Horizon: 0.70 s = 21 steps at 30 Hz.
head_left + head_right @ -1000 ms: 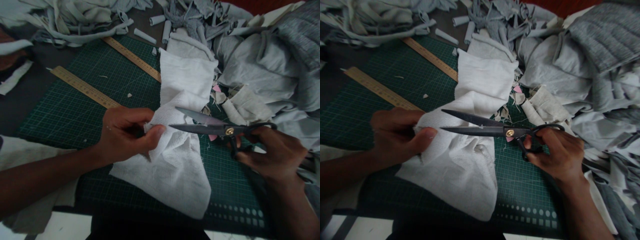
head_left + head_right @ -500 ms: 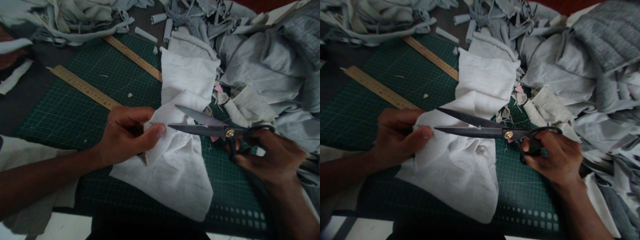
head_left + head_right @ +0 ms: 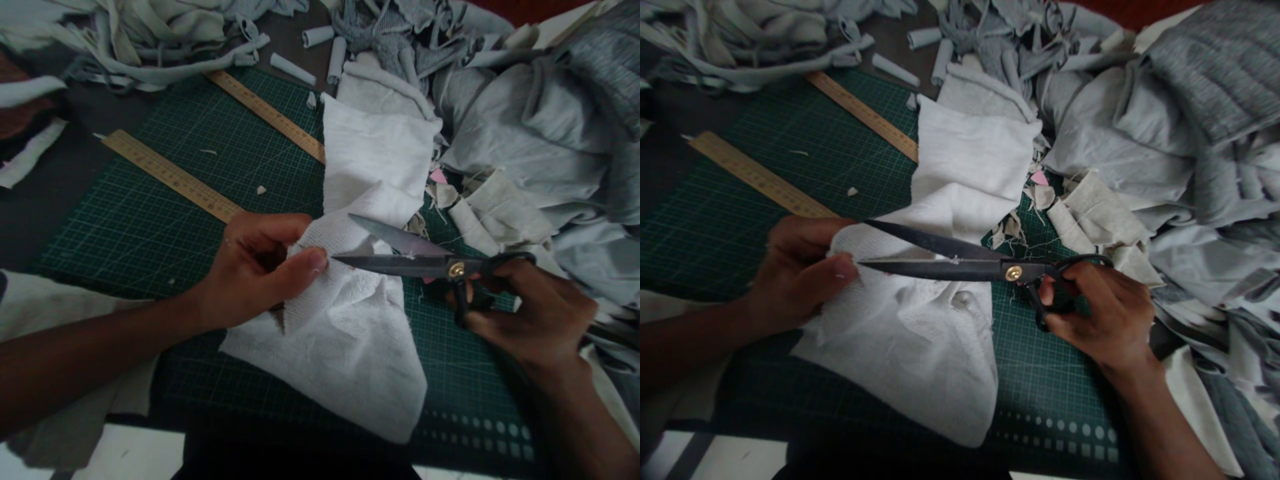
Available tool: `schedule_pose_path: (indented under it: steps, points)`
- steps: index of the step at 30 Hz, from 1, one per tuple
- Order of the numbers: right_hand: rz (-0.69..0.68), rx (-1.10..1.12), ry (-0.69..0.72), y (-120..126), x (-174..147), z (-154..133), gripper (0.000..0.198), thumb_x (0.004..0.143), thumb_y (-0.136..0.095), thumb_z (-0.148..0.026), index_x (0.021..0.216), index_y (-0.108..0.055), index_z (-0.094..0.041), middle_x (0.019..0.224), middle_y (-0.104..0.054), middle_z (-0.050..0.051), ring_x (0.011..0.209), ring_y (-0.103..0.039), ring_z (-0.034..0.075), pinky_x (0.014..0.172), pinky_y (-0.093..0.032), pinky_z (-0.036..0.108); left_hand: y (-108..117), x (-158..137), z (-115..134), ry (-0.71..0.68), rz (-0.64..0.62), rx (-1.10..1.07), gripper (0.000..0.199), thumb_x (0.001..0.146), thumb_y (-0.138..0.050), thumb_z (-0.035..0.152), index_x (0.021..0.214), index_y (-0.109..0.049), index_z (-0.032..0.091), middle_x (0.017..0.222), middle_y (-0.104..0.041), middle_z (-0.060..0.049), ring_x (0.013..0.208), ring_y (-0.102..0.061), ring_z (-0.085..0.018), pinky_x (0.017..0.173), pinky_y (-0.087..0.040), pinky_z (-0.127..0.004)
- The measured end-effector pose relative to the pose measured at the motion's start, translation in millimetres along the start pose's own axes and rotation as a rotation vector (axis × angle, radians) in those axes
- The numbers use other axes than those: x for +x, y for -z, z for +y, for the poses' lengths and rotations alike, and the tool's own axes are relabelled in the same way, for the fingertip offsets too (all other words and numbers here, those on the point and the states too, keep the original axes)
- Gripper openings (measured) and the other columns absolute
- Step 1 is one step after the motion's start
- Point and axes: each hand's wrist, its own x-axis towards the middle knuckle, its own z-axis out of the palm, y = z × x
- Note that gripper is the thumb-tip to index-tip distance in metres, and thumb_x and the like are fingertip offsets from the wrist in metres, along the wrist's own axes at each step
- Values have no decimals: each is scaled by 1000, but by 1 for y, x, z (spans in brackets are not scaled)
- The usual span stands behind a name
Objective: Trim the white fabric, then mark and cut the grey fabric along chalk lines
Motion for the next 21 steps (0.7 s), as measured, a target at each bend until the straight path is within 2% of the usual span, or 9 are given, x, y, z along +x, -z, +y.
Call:
schedule_pose_path:
  steps: [10, 21]
  points:
    - [-20, -1, 15, 0, 2, -1, 18, 99, -57, -28, 82, -51, -23, 57, -56, -7, 42, -52, 9, 42, -35, 20, 1, 1, 0, 10, -66, -48, 23, 97, -61, 5, 77, -62, 15, 64, -48, 9, 47, -38, 0, 40, -29, -5]
    - [-21, 10, 17, 2, 0, 0, 17, 97, -60, -27, 82, -51, -25, 58, -57, -7, 44, -53, 10, 44, -34, 22, 1, 4, 2, -64, -67, 91, 24, 98, -60, 7, 76, -57, 15, 64, -44, 9, 51, -37, 0, 42, -26, -6]
